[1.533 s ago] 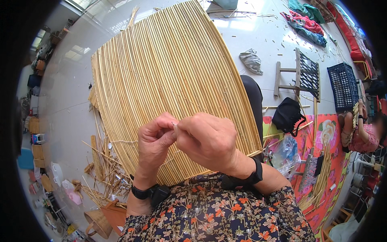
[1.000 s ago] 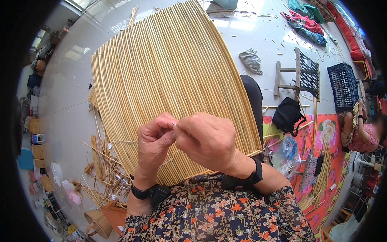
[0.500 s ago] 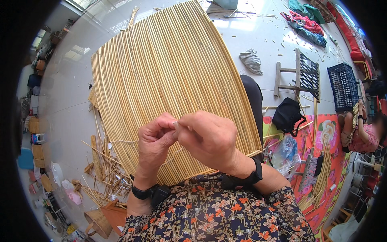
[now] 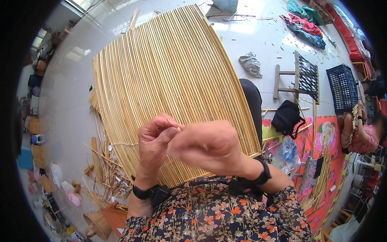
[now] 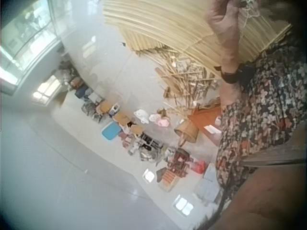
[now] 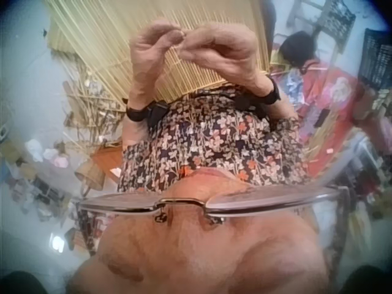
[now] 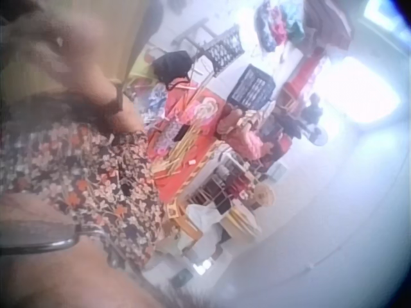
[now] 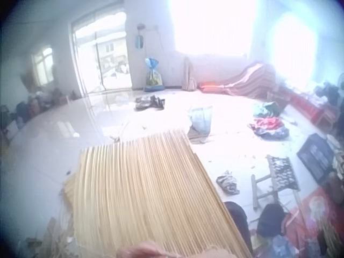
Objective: The person sits on the floor and weaves a bamboo mat by hand. They thread a white string through the bamboo strips using a needle, pull the thread tight, and continue stitching along the edge of the mat.
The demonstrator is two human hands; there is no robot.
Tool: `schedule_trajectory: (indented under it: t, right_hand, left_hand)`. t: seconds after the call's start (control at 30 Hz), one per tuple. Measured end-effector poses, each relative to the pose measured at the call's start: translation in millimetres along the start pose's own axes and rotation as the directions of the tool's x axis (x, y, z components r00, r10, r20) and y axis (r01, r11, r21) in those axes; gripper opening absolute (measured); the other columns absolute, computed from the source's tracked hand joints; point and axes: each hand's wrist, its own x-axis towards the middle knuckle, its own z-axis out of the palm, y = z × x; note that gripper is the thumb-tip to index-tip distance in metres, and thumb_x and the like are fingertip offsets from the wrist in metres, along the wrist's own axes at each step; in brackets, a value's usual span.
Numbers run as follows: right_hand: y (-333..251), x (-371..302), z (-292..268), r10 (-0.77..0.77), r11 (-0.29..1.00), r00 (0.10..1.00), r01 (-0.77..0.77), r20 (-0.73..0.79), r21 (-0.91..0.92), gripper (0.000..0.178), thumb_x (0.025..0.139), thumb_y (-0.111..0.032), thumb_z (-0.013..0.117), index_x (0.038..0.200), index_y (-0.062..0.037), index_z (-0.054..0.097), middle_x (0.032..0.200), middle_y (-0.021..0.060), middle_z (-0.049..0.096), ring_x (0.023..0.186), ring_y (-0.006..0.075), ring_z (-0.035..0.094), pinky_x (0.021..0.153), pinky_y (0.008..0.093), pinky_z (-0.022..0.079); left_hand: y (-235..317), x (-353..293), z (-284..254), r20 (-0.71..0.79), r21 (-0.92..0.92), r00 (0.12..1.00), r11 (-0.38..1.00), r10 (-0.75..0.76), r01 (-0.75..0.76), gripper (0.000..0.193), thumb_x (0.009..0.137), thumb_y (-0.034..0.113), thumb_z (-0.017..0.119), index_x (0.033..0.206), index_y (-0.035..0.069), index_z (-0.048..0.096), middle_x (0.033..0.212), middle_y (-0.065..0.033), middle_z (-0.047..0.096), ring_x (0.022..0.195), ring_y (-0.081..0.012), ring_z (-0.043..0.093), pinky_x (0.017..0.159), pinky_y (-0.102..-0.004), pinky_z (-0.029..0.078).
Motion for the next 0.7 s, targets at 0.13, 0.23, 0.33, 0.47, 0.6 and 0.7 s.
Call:
schedule_trajectory:
  t: [0.13,0.23,0.33,0.47,0.6,0.7]
  right_hand:
    - [-30.4,35.7,-0.2,-0.328,0.723,0.925,0.115,0.191,0.682,0.014,0.095,-0.001,0.069,0.087,0.0103,0.072,0.069,0.0170,0.066,0.048,0.0215,0.055,0.044,0.0306,0.043]
    - [-39.2,51.5,14.5,-0.468,0.587,0.873,0.192,0.136,0.786,0.020,0.097,-0.004,0.068,0.084,0.0095,0.073,0.063,0.0132,0.059,0.045,0.0186,0.049,0.042,0.0309,0.034]
    - [-43.8,55.8,35.3,-0.530,0.448,0.847,0.233,0.046,0.863,0.024,0.099,-0.007,0.067,0.081,0.0085,0.073,0.058,0.0094,0.052,0.043,0.0161,0.044,0.041,0.0321,0.027]
    - [-45.3,59.4,49.7,-0.582,0.272,0.808,0.301,-0.093,0.914,0.028,0.101,-0.007,0.064,0.081,0.0104,0.072,0.057,0.0092,0.047,0.042,0.0166,0.043,0.040,0.0333,0.025]
    - [-38.2,65.6,46.3,-0.676,0.261,0.730,0.368,-0.104,0.892,0.031,0.102,-0.007,0.062,0.079,0.0106,0.071,0.057,0.0080,0.044,0.042,0.0165,0.042,0.040,0.0326,0.025]
    - [-45.1,63.7,49.3,-0.626,0.275,0.763,0.406,-0.158,0.872,0.038,0.105,-0.012,0.059,0.077,0.0106,0.070,0.057,0.0078,0.043,0.042,0.0162,0.041,0.040,0.0322,0.025]
  left_hand:
    - [-7.5,2.0,-0.5,-0.060,-0.023,0.997,0.999,-0.047,0.045,0.009,0.096,-0.002,0.068,0.104,0.001,0.071,0.097,-0.0059,0.070,0.099,-0.0207,0.074,0.084,-0.0290,0.062]
    - [-11.3,4.5,0.7,-0.039,0.028,0.999,1.000,-0.006,0.007,0.009,0.097,-0.001,0.068,0.105,0.001,0.071,0.097,-0.0062,0.070,0.099,-0.0207,0.075,0.084,-0.0290,0.063]
    - [-11.1,1.5,0.8,-0.071,0.008,0.996,0.998,-0.054,0.055,0.009,0.097,-0.001,0.068,0.105,0.001,0.071,0.096,-0.0061,0.069,0.099,-0.0206,0.075,0.084,-0.0290,0.063]
    - [-9.7,-0.7,-1.3,-0.073,0.018,0.995,0.998,-0.063,0.065,0.008,0.098,0.001,0.067,0.104,0.001,0.071,0.097,-0.0066,0.070,0.097,-0.0210,0.075,0.082,-0.0292,0.064]
    - [-10.2,-2.0,-1.8,-0.072,0.039,0.995,0.997,-0.068,0.071,0.007,0.098,0.003,0.067,0.104,0.002,0.071,0.095,-0.0067,0.071,0.097,-0.0211,0.076,0.082,-0.0293,0.064]
    - [-7.8,0.3,-1.1,-0.076,0.034,0.994,0.996,-0.080,0.083,0.007,0.098,0.004,0.067,0.104,0.002,0.071,0.094,-0.0067,0.072,0.096,-0.0210,0.076,0.082,-0.0293,0.064]
